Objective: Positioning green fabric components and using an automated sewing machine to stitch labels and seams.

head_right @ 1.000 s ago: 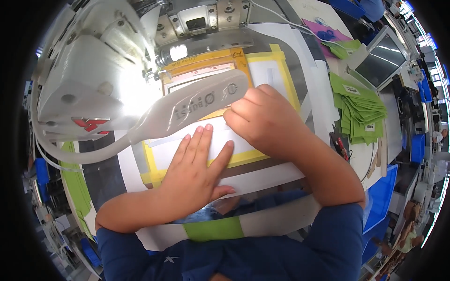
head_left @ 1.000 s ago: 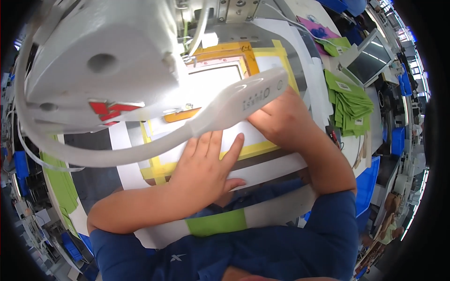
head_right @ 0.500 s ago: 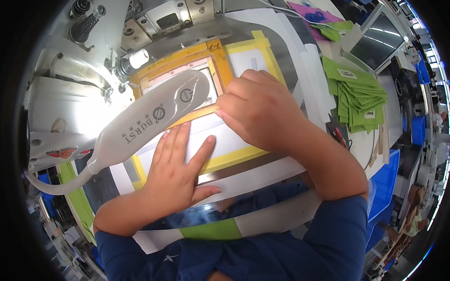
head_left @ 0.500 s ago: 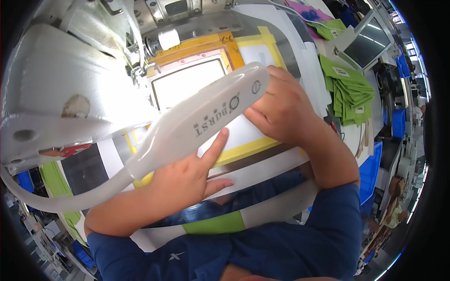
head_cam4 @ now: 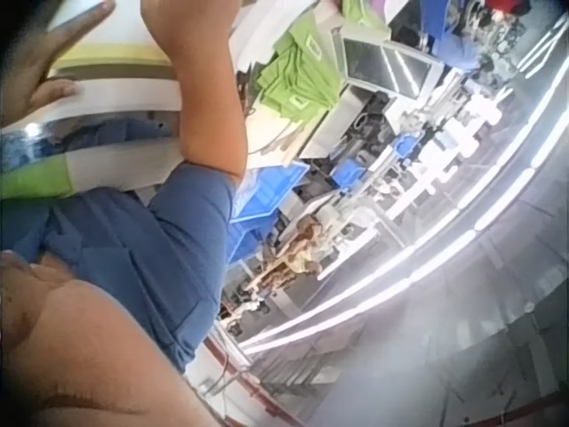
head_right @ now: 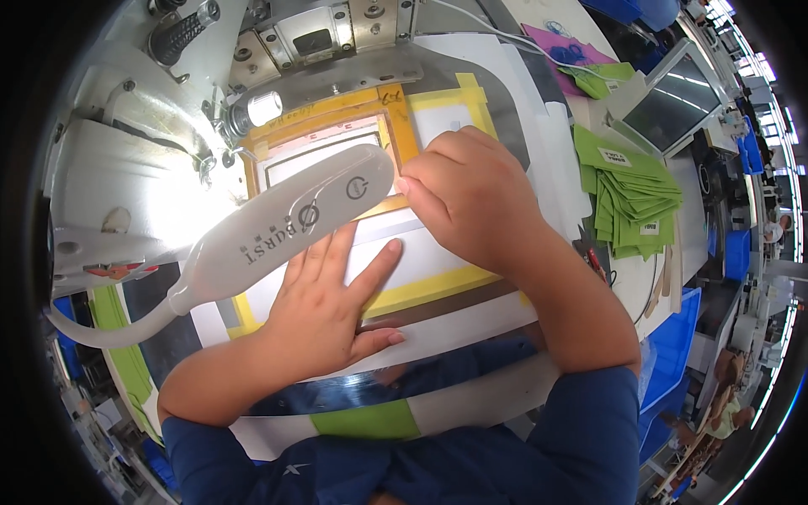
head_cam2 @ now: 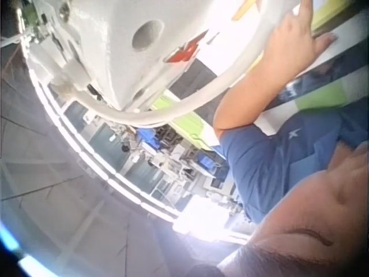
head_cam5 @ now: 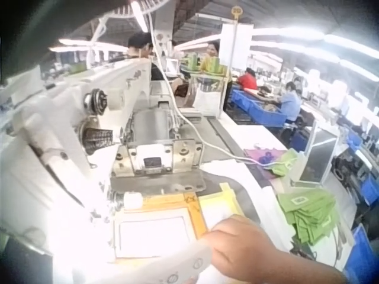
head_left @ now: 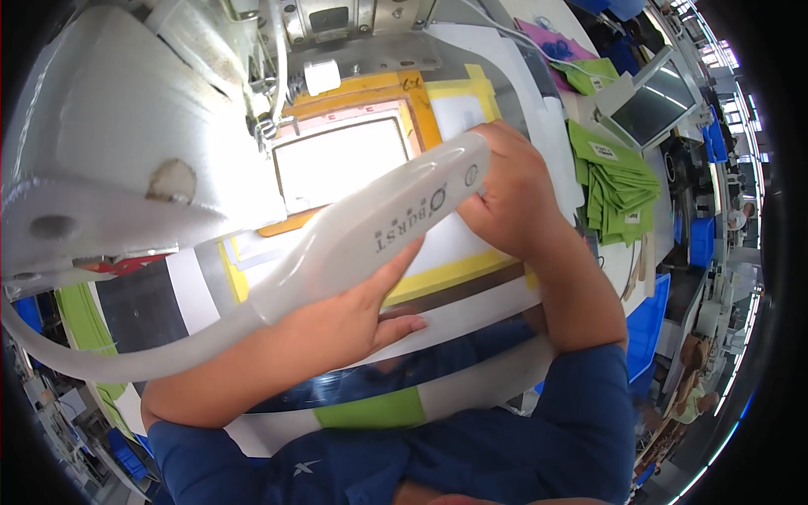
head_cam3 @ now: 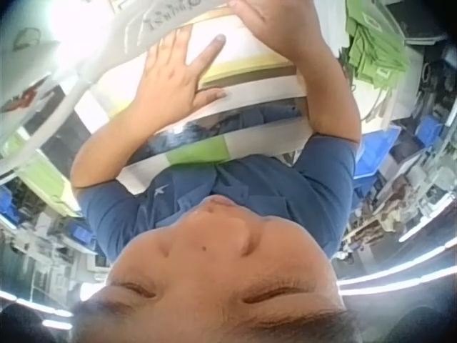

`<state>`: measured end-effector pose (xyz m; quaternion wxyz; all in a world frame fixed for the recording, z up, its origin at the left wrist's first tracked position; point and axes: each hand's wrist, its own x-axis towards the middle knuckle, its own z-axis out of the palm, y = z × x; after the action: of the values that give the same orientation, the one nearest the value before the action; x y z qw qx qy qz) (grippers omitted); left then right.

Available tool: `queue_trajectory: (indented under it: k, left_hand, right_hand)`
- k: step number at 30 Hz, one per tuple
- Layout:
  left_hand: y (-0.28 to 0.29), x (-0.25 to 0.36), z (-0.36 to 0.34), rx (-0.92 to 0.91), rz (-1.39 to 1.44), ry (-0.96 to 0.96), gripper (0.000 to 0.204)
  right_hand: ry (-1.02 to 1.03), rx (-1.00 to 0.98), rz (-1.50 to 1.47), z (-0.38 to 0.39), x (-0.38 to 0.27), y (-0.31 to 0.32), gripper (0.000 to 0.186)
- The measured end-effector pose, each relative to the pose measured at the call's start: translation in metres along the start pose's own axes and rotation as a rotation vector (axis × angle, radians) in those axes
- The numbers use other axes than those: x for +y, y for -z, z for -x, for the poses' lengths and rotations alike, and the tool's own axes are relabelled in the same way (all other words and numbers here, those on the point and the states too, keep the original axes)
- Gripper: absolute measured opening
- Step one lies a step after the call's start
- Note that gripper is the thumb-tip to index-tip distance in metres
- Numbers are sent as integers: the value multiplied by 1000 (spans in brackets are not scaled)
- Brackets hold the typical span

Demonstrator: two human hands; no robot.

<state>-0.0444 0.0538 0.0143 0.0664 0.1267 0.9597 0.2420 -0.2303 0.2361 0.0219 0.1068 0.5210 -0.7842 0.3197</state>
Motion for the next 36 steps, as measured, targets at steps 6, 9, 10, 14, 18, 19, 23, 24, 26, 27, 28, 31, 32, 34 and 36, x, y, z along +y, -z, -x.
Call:
queue_trajectory:
  k: [6, 9, 10, 14, 18, 19, 23, 24, 26, 27, 28, 31, 32, 34, 36]
  left_hand:
    - [-1, -1, -2, 18, 12, -5, 89]
    - [0, -1, -3, 34, 0, -24, 89]
    - [1, -2, -3, 28, -28, -27, 89]
    - [6, -6, -3, 3, -73, -34, 90]
    - [10, -11, -5, -12, -86, -63, 92]
    - [10, -11, -5, -26, -47, -51, 92]
    - [7, -9, -3, 7, -16, -40, 95]
    - [7, -9, -2, 12, -18, -35, 95]
    - [6, -8, 2, 66, -51, -62, 91]
    - [6, -7, 5, 74, -53, -50, 91]
    - [7, -7, 8, 74, -40, -31, 89]
    - [10, -10, 28, 70, -53, 10, 86]
    - [12, -14, 38, 54, -75, 24, 85]
    - [25, -18, 62, 69, -106, 66, 85]
    - [31, -31, 87, 77, -130, 102, 85]
  right_hand:
    - [15, -7, -43, 1, -4, 0, 4]
    - [-2, -117, -137, 1, -8, 2, 12]
    - [16, -118, -159, 2, -11, 0, 19]
    - [38, -236, -122, 1, -10, -1, 37]
    - [-18, -265, -157, 0, -12, -4, 35]
    - [-8, -264, -186, -1, -13, -5, 33]
    - [117, -277, -84, -1, -11, -8, 30]
    - [124, -278, -85, -2, -13, -7, 30]
    - [166, -299, -1, -5, -18, -7, 28]
    - [180, -302, -6, -6, -20, -7, 28]
    - [149, -301, 9, -6, -21, -7, 28]
    - [99, -309, 36, -5, -24, -8, 29]
    - [63, -318, 47, -5, -23, -9, 30]
    - [100, -343, 11, -8, -21, -11, 31]
    - [127, -372, -24, -17, -24, -20, 32]
